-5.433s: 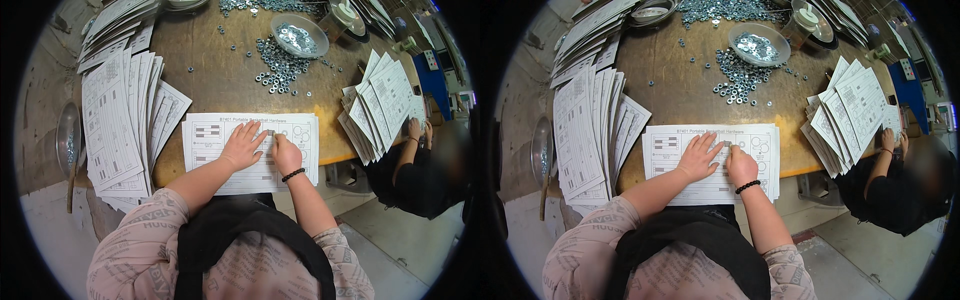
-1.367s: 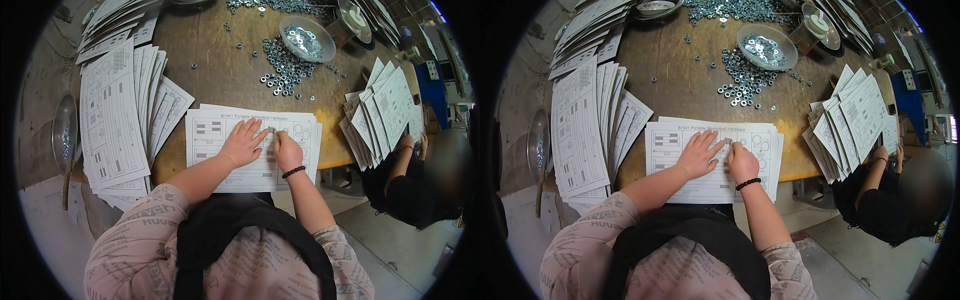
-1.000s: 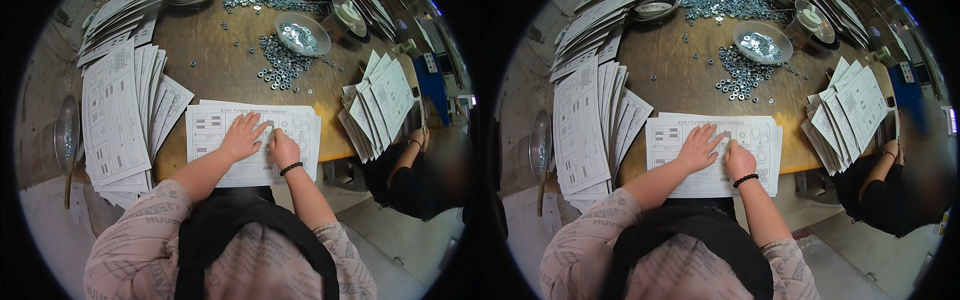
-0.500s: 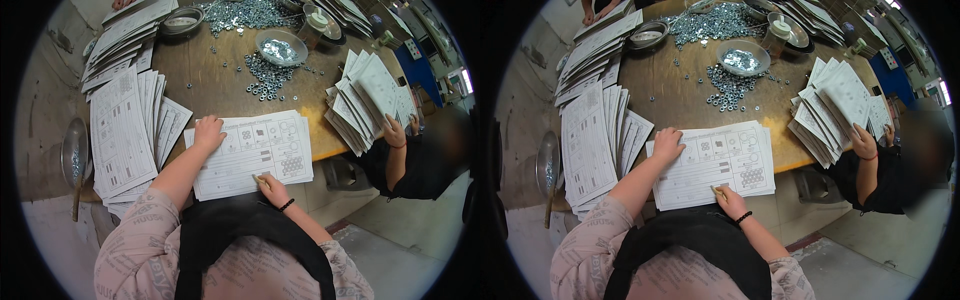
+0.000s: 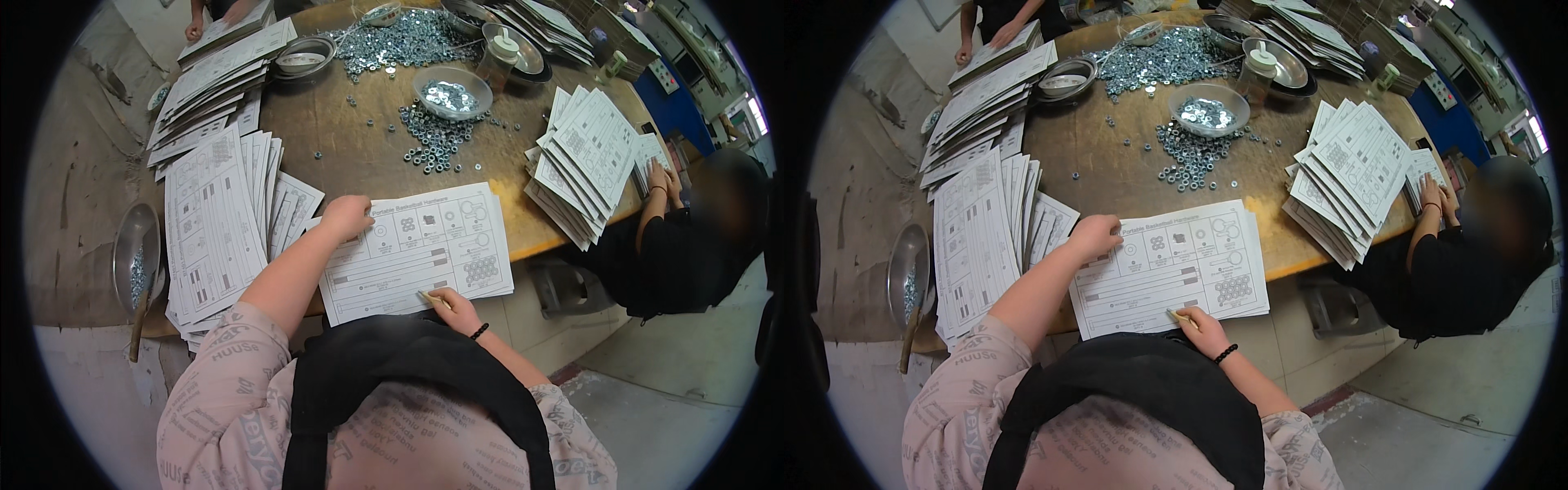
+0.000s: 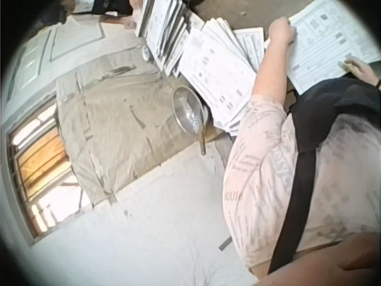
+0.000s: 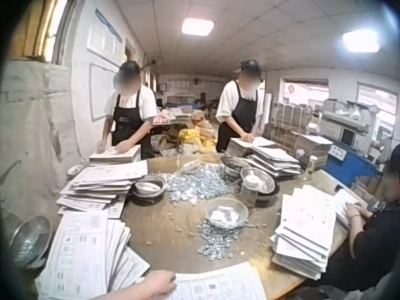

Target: The person repeatedly marks printed instruction sheets with a pencil, then stacks the completed sheets. The person handles the sheets one at a time, marking specific areas before placing them in a growing pile.

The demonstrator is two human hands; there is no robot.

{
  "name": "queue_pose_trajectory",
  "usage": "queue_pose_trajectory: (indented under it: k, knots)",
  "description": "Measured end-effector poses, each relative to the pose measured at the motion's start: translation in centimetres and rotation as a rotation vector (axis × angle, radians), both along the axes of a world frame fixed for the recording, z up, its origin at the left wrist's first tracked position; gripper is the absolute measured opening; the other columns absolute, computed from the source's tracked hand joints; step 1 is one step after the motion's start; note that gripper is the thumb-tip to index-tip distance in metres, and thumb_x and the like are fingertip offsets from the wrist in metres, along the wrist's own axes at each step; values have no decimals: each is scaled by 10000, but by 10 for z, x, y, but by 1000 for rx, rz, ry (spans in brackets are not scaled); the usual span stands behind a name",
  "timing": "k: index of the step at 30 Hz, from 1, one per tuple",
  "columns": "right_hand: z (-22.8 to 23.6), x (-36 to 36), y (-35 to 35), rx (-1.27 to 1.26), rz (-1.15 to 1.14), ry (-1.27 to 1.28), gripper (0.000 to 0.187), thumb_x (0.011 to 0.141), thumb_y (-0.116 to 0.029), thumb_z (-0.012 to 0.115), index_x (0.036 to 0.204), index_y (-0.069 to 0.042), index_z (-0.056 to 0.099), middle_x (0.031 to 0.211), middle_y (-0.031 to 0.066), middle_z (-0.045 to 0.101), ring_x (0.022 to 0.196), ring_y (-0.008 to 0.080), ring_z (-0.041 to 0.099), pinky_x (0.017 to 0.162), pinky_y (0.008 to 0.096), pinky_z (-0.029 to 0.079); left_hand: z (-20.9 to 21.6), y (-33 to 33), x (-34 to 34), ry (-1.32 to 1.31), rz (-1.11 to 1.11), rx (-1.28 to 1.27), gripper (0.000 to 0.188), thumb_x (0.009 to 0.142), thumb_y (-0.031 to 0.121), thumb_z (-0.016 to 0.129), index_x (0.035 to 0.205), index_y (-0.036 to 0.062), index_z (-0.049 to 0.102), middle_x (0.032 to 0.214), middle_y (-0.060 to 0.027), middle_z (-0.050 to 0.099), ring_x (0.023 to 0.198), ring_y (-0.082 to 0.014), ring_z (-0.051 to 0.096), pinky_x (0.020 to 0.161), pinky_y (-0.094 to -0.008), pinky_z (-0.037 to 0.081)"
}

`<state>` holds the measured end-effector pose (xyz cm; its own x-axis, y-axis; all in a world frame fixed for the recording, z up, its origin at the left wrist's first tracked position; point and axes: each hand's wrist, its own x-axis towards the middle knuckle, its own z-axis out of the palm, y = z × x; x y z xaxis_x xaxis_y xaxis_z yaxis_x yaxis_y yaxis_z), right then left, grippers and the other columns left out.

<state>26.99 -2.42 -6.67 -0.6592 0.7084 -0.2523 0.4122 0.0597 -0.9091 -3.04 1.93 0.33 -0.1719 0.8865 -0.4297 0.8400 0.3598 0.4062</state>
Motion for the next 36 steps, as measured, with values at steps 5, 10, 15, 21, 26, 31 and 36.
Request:
queue_pose_trajectory:
  k: [5, 10, 15, 21, 26, 31, 36]
  knots:
    - [11, -5, -2, -39, 14, 36, 220, 843, -157, 528, 1020, -27, 550, 945, 85, 598, 877, 161, 560, 777, 269, 429, -7, -9, -4, 40, 8, 73, 225, 686, 188, 654, 862, 50, 631, 948, -136, 593, 880, -287, 560, 744, -367, 453]
    - [18, -6, -6, -155, -15, 11, 224, 848, -153, 518, 1031, -27, 546, 940, 75, 595, 873, 149, 553, 781, 262, 423, -20, -3, -20, 94, -13, 117, 216, 677, 186, 664, 847, 57, 635, 938, -133, 596, 861, -283, 565, 730, -368, 455]
    - [13, -5, -10, -140, -25, 33, 233, 862, -166, 511, 1046, -26, 538, 844, 16, 551, 739, 78, 487, 667, 220, 401, -28, 2, -20, 76, 73, 12, 177, 672, 181, 669, 793, 55, 640, 843, -121, 616, 805, -280, 583, 705, -364, 464]
    - [6, -1, -13, -194, -16, 10, 237, 848, -158, 515, 1043, -26, 543, 969, 81, 590, 910, 158, 548, 808, 267, 415, -40, 13, -22, 126, 73, 7, 137, 698, 171, 650, 768, 56, 627, 851, -119, 596, 845, -275, 569, 735, -366, 455]
    - [0, 3, -16, -59, -38, 69, 228, 868, -151, 517, 1051, -17, 532, 804, -9, 532, 671, 43, 462, 610, 195, 399, -12, 7, -4, 152, -73, 385, 112, 756, 148, 589, 808, 51, 573, 901, -129, 550, 933, -296, 526, 766, -383, 434]
    - [5, 13, -11, -286, -82, 59, 229, 854, -160, 520, 1037, -24, 540, 864, 35, 574, 776, 102, 527, 715, 240, 426, 56, 7, -14, 2, 99, 505, 139, 794, 162, 544, 855, 37, 531, 892, -160, 565, 900, -344, 522, 766, -399, 419]
    - [11, 11, -2, -308, -95, 77, 230, 877, -146, 501, 1065, -15, 513, 722, -18, 503, 610, 38, 436, 540, 185, 370, 94, -29, -87, 112, 525, 923, 228, 839, 185, 474, 1025, 68, 532, 961, -156, 583, 892, -309, 543, 774, -371, 418]
